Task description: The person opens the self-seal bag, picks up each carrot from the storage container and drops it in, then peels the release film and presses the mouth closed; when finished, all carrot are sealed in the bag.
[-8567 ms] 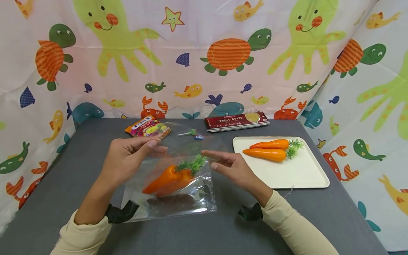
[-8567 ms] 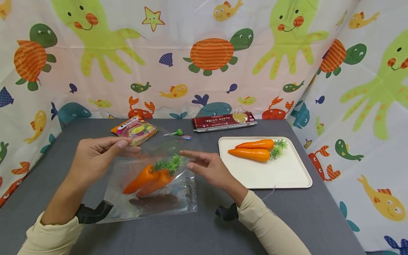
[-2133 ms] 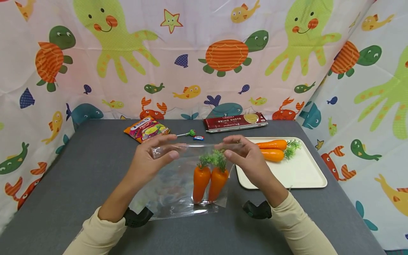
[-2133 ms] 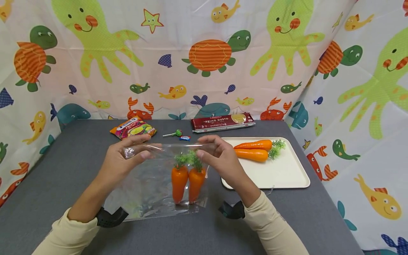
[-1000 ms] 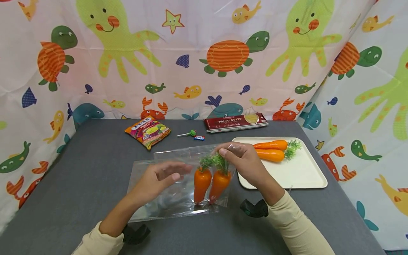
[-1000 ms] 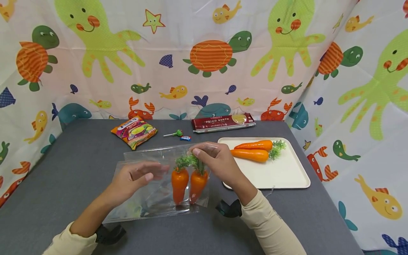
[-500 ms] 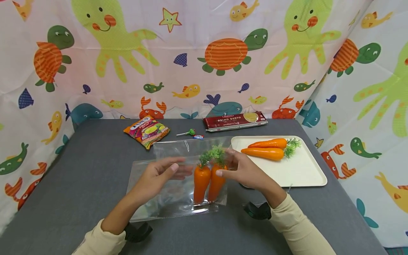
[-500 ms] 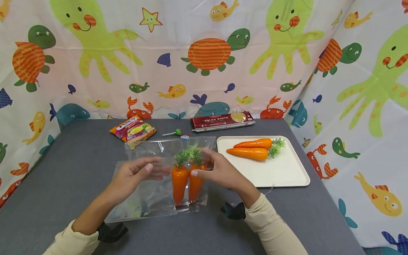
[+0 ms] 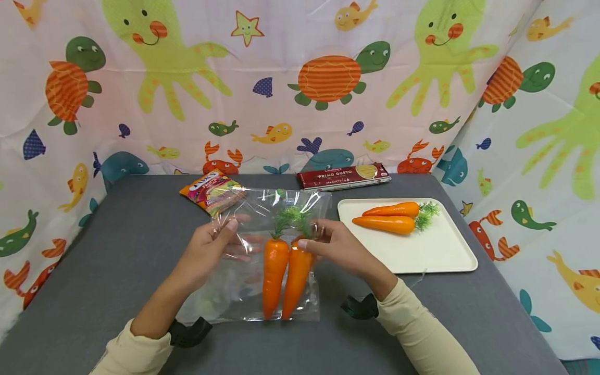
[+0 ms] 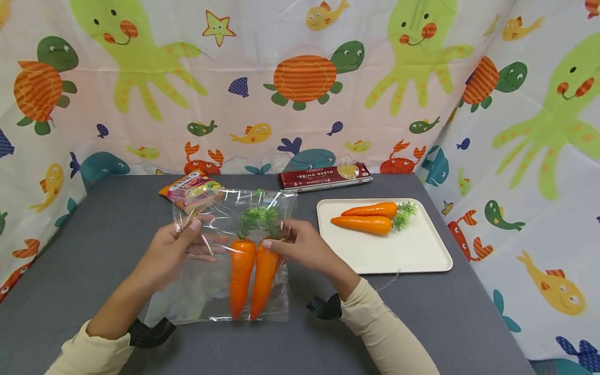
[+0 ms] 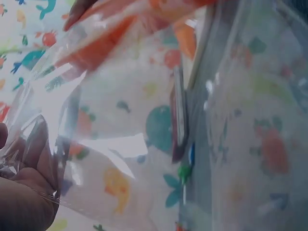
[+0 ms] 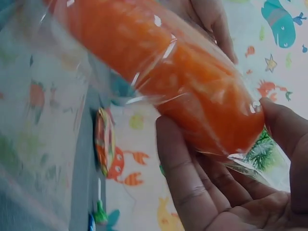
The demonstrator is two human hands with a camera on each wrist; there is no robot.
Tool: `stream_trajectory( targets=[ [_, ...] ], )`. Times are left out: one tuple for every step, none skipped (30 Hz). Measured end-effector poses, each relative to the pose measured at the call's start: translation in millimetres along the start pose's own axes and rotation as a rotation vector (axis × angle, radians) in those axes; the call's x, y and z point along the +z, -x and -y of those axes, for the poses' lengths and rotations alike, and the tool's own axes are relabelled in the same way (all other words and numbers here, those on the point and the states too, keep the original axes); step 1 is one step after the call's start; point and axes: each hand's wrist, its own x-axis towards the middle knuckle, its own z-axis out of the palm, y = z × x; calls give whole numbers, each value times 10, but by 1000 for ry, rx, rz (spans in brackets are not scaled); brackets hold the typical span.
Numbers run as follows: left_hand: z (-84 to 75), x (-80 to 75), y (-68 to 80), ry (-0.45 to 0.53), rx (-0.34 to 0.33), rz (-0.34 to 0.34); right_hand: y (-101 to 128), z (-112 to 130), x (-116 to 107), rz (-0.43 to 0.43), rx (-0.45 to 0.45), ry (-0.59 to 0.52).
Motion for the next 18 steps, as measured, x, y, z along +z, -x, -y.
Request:
stream_trajectory(
  targets=[
    [-8,-36,7,0,-17,-16,-33,-2,34,9,-4,-14],
    [-16,-72,15,2,-38,-25,-64,-4,68,16,-11,-32],
    [-22,-107,25,-2,-53,-33,-90,0,100,21,-19,-47],
    [-27,-142,35,-15,-68,-42,-116,0,133,28,-27,-64],
    [-30,-177,47,-26,-80,-51,-141,2,164,38,-32,-91],
    [-34,-211,59,-34,-92,-60,-165,5,196,49,-36,-121],
    [-38,-246,74,-43,-104,-70,-191,8,229,60,-37,-145],
    [-41,-282,90,-51,-113,-81,-217,12,261,73,-38,-168],
    [-43,-319,107,-56,-124,-89,-244,15,293,84,-37,-184],
    [-44,-359,125,-63,-135,-96,-271,14,325,96,-35,-199],
    [-43,-399,142,-61,-141,-99,-300,15,360,108,-28,-218],
    [-41,-440,160,-60,-149,-99,-329,16,394,120,-20,-231],
    [-38,-484,178,-63,-153,-96,-359,15,429,128,-14,-235],
    [-30,-528,194,-62,-155,-88,-387,15,464,135,-3,-246],
    [-20,-570,209,-66,-162,-83,-413,12,499,140,7,-256],
    [-8,-612,222,-70,-166,-79,-439,5,536,148,19,-273],
    [4,-653,232,-68,-175,-79,-463,0,575,152,33,-290],
    [16,-693,245,-77,-185,-81,-484,-8,611,158,43,-308]
  ],
)
